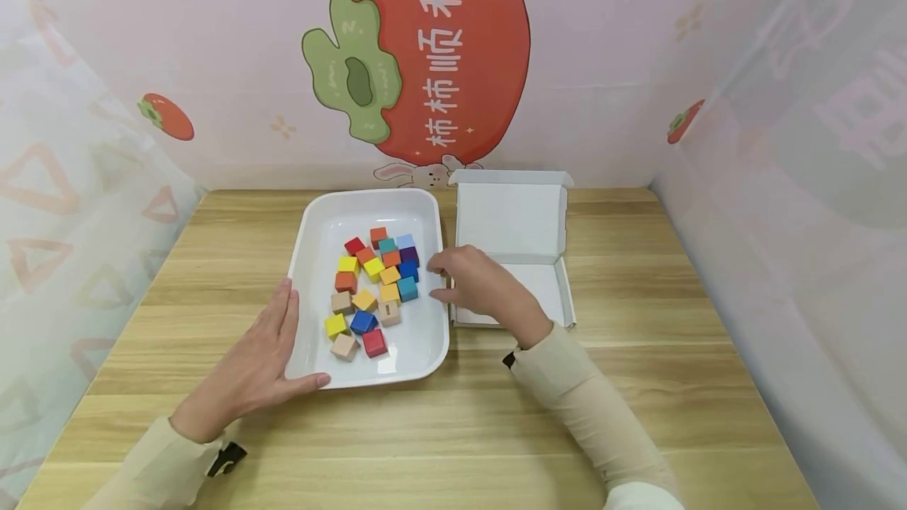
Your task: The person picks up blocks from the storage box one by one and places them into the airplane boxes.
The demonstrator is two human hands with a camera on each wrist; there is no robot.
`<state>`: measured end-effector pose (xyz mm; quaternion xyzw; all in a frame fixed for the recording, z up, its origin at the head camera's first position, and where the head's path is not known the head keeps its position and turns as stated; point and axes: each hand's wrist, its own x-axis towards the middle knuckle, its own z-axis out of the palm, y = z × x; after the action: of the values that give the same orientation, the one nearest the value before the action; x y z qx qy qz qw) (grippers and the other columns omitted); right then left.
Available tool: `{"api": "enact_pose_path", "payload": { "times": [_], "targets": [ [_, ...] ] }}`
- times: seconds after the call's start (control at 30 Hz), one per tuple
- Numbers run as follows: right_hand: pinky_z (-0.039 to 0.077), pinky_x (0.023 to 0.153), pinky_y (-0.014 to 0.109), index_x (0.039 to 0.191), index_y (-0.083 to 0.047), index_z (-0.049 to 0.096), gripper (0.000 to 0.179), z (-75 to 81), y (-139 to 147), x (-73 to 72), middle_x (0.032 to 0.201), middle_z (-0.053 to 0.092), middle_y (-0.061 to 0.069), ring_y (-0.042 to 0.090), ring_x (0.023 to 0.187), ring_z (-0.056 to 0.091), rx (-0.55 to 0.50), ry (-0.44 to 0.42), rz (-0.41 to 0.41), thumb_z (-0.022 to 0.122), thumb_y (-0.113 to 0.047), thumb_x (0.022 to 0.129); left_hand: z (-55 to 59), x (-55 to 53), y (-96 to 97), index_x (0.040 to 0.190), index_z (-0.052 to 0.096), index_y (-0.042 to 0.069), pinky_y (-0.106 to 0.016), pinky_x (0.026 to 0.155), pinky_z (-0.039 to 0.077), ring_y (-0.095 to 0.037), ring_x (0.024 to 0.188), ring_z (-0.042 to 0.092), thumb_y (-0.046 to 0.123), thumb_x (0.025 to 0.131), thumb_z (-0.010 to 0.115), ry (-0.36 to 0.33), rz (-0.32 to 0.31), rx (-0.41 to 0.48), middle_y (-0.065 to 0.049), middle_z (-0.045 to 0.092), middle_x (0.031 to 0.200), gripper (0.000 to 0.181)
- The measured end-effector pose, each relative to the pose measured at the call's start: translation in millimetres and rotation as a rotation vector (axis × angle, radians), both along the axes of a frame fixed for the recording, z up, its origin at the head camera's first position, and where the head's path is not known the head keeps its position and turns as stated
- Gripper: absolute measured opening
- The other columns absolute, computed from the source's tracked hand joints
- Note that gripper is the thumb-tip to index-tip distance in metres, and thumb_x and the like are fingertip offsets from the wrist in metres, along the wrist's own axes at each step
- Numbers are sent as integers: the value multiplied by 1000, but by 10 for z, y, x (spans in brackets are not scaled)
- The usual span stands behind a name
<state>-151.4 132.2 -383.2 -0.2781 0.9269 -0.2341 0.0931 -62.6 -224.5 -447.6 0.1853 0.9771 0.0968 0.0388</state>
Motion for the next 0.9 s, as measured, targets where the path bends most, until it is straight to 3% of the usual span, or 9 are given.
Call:
{"api": "enact_pose_path", "payload": {
  "times": [0.17,0.4,0.9],
  "targets": [
    [65,93,37,126,-6,76,41,-47,-192,-4,120,79,12,25,108,75,35,-19,79,87,-17,89,-5,9,-10,167,10,-4,-62,127,28,-44,165,8,85,81,61,17,-3,12,-22,-1,178,133],
    [65,95,38,121,-6,78,35,-155,-390,13,112,80,10,25,100,74,66,-71,156,86,-19,90,-28,1,-14,167,9,-4,-62,128,27,-44,165,8,85,80,62,7,-2,-3,-22,-2,178,135],
    [62,92,28,110,-11,80,17,-397,-617,-100,102,80,2,13,84,65,159,-11,213,80,-20,95,-5,5,-7,168,9,-2,-60,128,28,-43,165,7,87,81,59,17,-2,-10,-20,-2,179,134]
  ]
}}
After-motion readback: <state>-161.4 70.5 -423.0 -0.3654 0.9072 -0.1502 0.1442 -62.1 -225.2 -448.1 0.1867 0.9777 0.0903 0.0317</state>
